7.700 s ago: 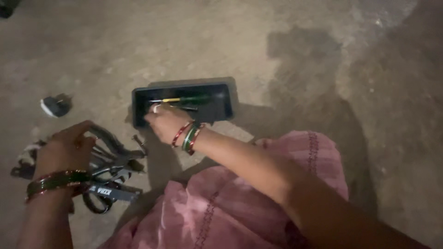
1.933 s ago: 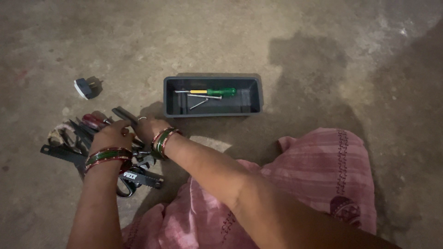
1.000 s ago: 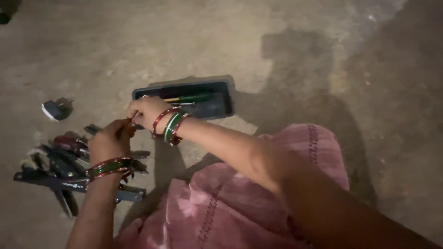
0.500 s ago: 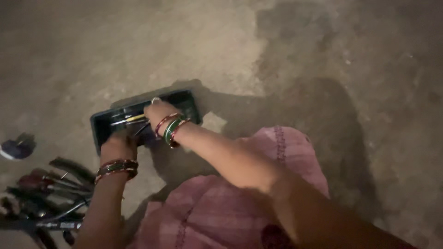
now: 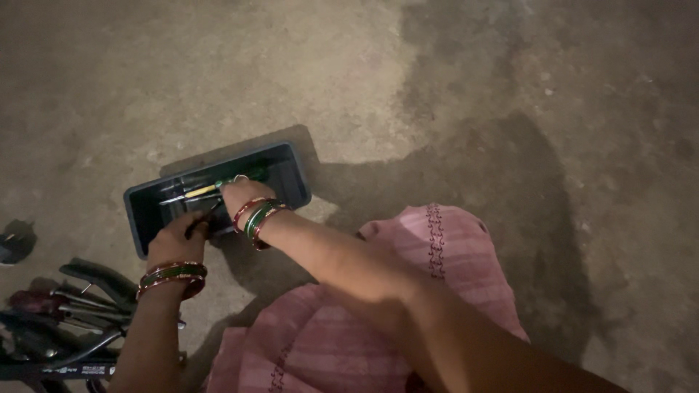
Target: The person sits on the floor and places various hand tools into a small black plastic tray. They handle screwdrivers, pliers, and other metal tools, arranging them inside the tray one by one.
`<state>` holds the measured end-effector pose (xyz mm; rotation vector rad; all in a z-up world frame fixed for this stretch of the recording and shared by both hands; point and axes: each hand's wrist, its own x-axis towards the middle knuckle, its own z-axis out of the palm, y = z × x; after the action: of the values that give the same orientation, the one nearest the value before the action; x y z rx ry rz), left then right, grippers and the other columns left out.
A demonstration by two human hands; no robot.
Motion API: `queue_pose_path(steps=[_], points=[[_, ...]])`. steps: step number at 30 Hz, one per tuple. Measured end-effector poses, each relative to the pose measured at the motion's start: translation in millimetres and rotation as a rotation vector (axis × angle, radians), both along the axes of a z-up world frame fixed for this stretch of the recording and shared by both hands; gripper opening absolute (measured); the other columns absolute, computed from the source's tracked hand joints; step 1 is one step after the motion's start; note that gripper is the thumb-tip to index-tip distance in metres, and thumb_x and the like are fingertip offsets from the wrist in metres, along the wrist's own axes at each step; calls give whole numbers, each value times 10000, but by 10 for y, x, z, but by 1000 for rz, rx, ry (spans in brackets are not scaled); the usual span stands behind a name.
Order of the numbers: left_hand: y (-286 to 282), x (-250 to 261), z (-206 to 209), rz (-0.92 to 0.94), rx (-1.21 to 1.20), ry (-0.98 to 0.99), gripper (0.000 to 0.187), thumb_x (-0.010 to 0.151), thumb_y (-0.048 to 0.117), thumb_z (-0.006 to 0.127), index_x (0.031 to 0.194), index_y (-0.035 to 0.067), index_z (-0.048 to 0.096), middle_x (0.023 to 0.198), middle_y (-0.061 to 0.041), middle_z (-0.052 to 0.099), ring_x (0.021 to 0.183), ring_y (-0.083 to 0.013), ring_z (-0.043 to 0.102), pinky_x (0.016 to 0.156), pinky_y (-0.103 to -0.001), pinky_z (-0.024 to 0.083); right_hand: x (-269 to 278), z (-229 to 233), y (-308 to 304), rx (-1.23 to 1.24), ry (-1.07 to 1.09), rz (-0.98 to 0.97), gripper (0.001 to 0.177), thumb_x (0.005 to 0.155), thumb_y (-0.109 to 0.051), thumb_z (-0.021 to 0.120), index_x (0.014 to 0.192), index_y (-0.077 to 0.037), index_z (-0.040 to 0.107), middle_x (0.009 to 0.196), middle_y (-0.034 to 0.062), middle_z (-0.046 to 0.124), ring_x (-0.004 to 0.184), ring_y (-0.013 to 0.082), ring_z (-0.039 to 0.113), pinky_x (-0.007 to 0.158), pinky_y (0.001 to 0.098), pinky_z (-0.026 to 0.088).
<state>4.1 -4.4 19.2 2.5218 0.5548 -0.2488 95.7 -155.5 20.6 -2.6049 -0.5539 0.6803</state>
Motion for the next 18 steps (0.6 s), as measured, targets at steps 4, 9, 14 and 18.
queue_pose_path(steps=[4, 9, 14, 18], points=[[-57, 14, 110, 15, 13, 43, 354, 963, 333, 668, 1306, 255, 711, 1189, -202, 722, 1097, -417, 686, 949, -492, 541, -57, 109, -18, 16, -88, 10, 308, 973, -103, 558, 1260, -112, 670, 1324, 149, 617, 1188, 317, 657, 936, 435, 585], [-56, -11, 216, 42, 38, 161, 343, 978, 356, 662, 1316, 315, 703, 1176, -146, 739, 1044, -379, 724, 902, -480, 563, -26, 166, -15, -77, -10, 65, 315, 952, -101, 608, 1261, -90, 672, 1336, 146, 616, 1219, 301, 644, 965, 414, 585], [143, -129, 369, -46, -52, -80, 347, 957, 300, 692, 1302, 274, 720, 1146, -143, 749, 1056, -341, 725, 901, -453, 569, -59, 151, -20, -28, -45, 72, 354, 914, -77, 625, 1263, -109, 669, 1329, 129, 639, 1242, 311, 633, 985, 441, 565], [308, -241, 578, -23, -4, -77, 369, 947, 273, 696, 1315, 268, 718, 1157, -144, 744, 1065, -341, 715, 900, -462, 561, -83, 173, -12, -14, -76, 100, 344, 909, -76, 616, 1245, -114, 679, 1331, 137, 623, 1229, 320, 624, 978, 451, 555]])
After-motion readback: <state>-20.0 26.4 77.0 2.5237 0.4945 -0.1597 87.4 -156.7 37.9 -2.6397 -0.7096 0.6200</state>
